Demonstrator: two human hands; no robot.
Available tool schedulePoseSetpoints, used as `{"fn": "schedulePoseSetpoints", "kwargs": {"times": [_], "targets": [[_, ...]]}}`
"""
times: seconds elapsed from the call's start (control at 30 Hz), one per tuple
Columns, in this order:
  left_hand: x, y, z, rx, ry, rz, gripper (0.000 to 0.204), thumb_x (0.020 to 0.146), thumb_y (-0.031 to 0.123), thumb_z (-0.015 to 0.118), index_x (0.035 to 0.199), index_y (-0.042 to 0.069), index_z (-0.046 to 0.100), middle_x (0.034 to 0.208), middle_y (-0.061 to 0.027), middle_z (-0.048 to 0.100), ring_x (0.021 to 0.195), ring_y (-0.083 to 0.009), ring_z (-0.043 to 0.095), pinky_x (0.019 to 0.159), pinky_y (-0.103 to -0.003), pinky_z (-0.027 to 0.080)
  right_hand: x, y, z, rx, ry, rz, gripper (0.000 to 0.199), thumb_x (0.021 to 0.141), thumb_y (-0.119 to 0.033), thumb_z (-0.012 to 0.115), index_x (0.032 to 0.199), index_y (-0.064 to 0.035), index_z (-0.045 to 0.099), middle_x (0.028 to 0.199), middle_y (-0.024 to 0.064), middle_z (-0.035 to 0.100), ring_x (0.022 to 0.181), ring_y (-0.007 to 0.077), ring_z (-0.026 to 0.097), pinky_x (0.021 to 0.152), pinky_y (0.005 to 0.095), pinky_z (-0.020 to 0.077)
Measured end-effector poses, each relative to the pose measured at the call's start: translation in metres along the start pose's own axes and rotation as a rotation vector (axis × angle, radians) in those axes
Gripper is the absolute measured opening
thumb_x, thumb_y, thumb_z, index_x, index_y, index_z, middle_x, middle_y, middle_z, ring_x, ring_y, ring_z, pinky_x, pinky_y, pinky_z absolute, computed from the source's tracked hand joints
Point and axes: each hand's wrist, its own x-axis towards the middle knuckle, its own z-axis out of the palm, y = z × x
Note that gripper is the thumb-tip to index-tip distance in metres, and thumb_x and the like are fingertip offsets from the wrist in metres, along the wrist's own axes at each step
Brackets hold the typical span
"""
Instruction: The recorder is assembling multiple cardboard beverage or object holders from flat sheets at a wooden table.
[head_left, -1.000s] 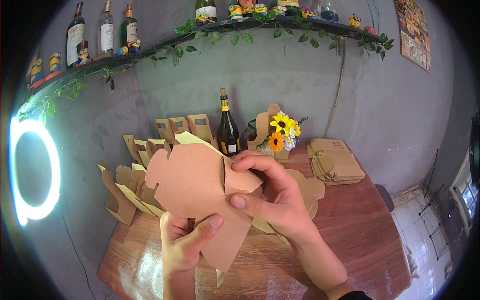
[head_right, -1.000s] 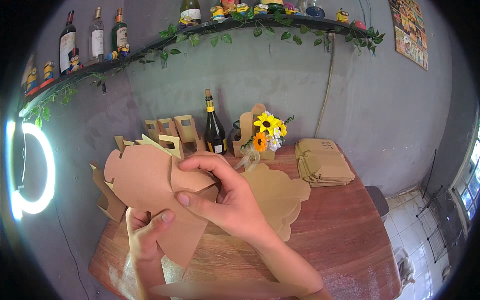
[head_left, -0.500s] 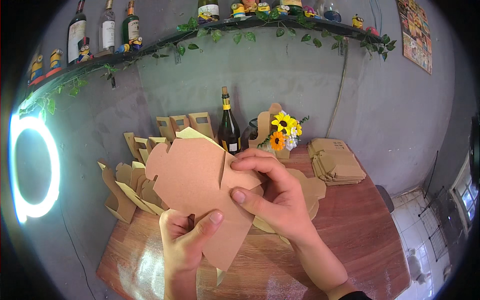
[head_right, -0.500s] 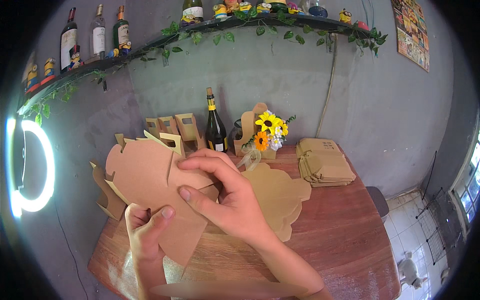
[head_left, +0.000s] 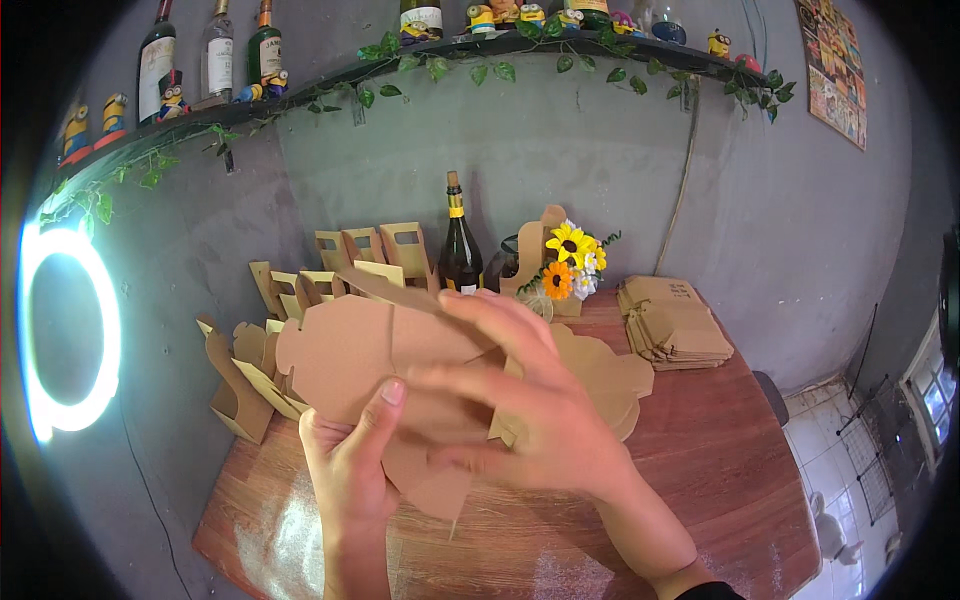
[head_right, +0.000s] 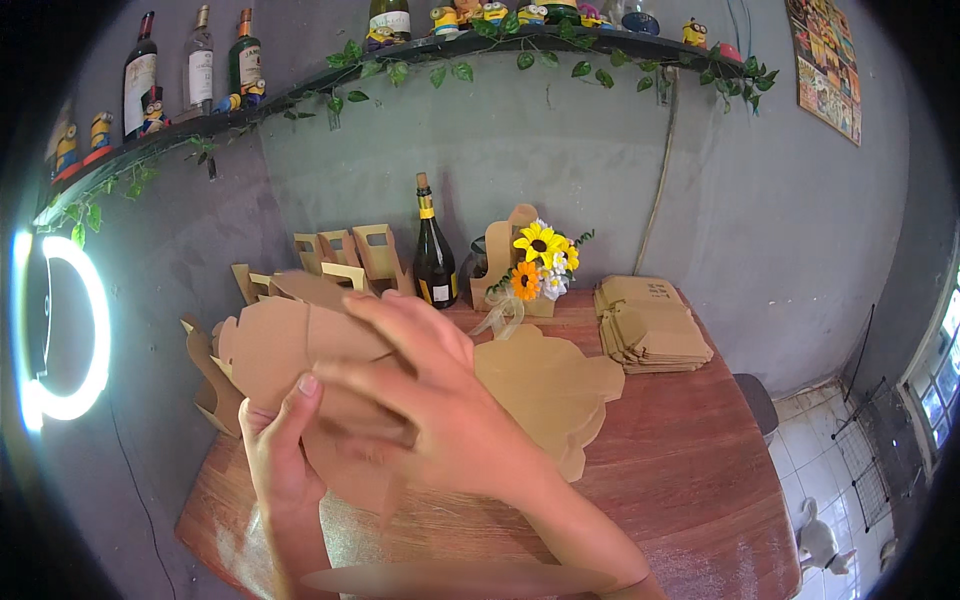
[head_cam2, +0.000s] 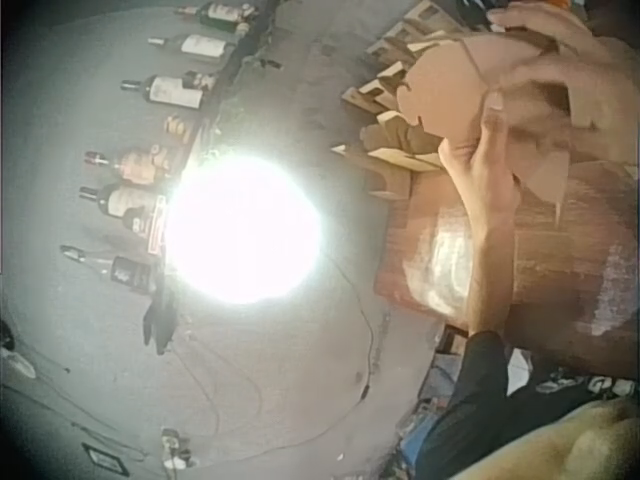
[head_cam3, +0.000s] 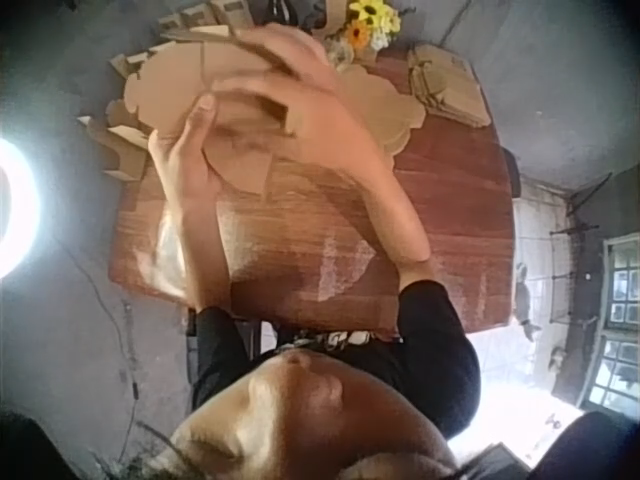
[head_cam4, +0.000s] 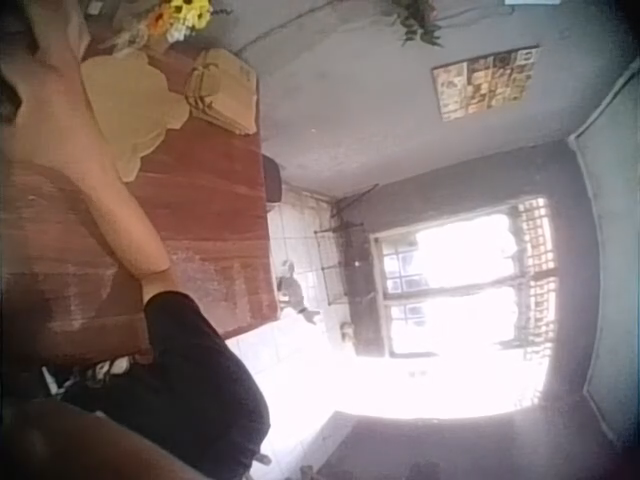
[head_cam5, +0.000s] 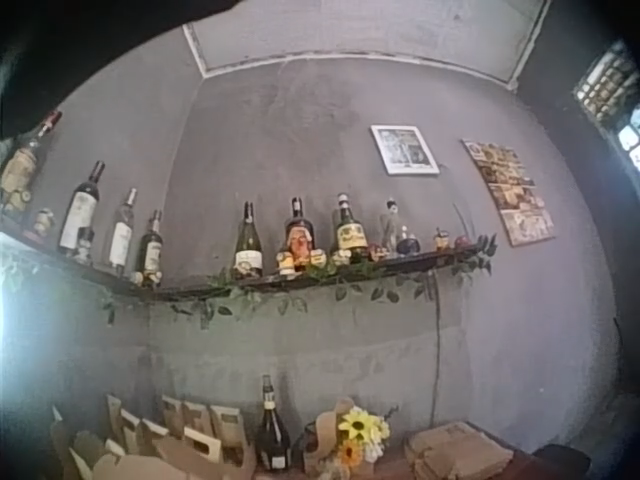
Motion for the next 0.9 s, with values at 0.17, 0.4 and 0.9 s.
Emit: {"fn": "schedulePoseSetpoints", "kwargs": {"times": [0.17,0.4,0.9], "targets": [[0.001,0.007,0.007,-0.149,0.05,-0.007,0.027,0.09,0.007,0.061,0.115,-0.006,0.057,0.107,-0.0117,0.064,0.093,-0.0159,0.063,0.077,-0.029,0.052,-0.004,-0.011,-0.008,-0.153,-0.27,-0.118,0.057,0.056,-0.033,0.084,0.109,-0.0217,0.07,0.148,0.0096,0.039,0.136,0.0366,0.027,0.107,0.0516,0.0275],[0.002,0.006,0.002,-0.23,0.082,-0.054,0.031,0.092,0.007,0.058,0.12,-0.004,0.053,0.112,-0.0118,0.063,0.097,-0.0169,0.063,0.082,-0.029,0.052,-0.003,0.004,0.006,-0.381,-0.051,-0.315,0.034,0.061,-0.03,0.078,0.093,-0.0217,0.074,0.136,-0.0027,0.054,0.131,0.0306,0.034,0.102,0.0477,0.033],[-0.011,0.009,-0.032,-0.583,-0.378,0.015,0.059,0.09,0.033,0.05,0.136,-0.001,0.037,0.136,-0.0176,0.046,0.124,-0.0362,0.046,0.103,-0.048,0.038,0.001,-0.001,0.002,0.002,0.178,-0.183,0.017,0.066,-0.011,0.078,0.078,-0.0062,0.067,0.148,0.0231,0.034,0.135,0.0434,0.031,0.109,0.0484,0.0237]]}}
